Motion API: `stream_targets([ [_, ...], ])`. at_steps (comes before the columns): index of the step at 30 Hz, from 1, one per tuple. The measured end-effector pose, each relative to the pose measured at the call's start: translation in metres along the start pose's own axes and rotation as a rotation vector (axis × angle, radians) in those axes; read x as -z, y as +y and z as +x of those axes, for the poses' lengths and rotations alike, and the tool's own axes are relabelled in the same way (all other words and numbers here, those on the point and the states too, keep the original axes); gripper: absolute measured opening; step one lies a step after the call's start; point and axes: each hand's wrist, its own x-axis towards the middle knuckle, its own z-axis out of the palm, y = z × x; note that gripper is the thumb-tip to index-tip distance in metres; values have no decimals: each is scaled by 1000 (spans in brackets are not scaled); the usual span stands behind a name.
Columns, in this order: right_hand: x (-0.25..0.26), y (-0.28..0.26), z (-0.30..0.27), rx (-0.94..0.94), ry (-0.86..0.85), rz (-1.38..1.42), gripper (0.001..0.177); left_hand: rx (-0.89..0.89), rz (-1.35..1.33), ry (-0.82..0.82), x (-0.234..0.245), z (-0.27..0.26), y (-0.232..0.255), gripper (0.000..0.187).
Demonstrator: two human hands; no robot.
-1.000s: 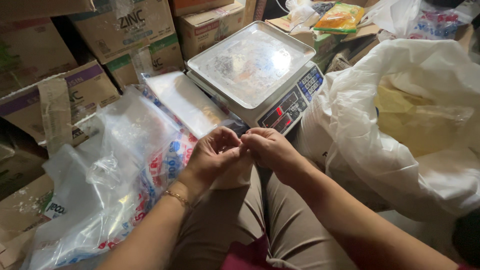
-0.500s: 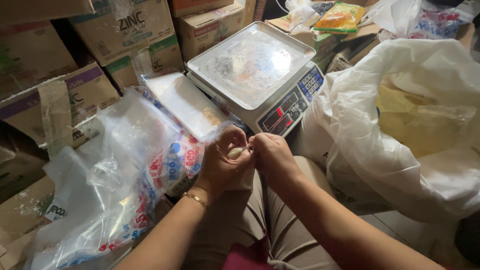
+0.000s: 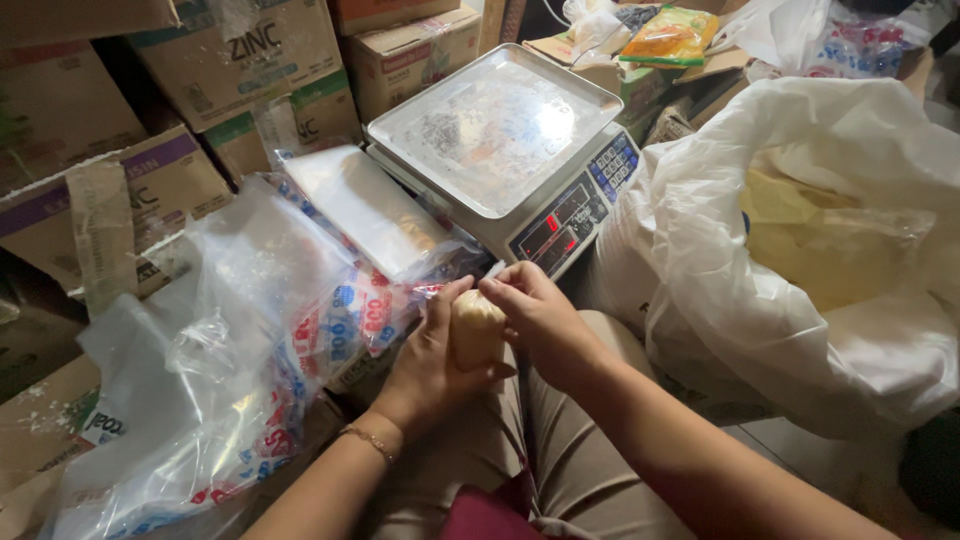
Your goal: The person scoops a yellow powder from a large sack into small plastic bags, weighs each bag on a digital scale, and ties the bags shut. The process is repeated multiple times.
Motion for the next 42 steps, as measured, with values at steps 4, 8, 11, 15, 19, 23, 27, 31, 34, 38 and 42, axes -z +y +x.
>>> stream_targets([
  [4,2,7,-16,-10,-14,-135,49,254,81,-36,0,-2,-3,90],
  [8,13,9,-32,-77,-111,-82,58,203,31,1,-2,5,2,75],
  [11,20,8,-38,-129,-178,82,60,233,25,-11,-7,8,17,70],
  [15,24,5,-45,-1,-296,299,57,197,-74,55,-17,10,43,59],
  [19,43,0,-52,-160,-151,324,58,212,-42,121,-8,10,43,39],
  [23,73,-5,-69,-128,-83,412,59,253,222,279,18,3,13,30],
  [27,100,-18,-91,79,-212,381,60,268,401,139,20,-29,-11,36],
  [31,111,-32,-121,34,-33,194,66,512,606,-144,-5,-41,-11,79],
  [34,117,-40,-134,78,-78,332,70,551,717,-289,-22,-30,-1,103],
  [38,139,-47,-152,158,0,397,76,412,869,-492,-36,-8,9,96],
  [42,161,-44,-171,325,10,549,82,32,805,-533,-64,7,19,83],
])
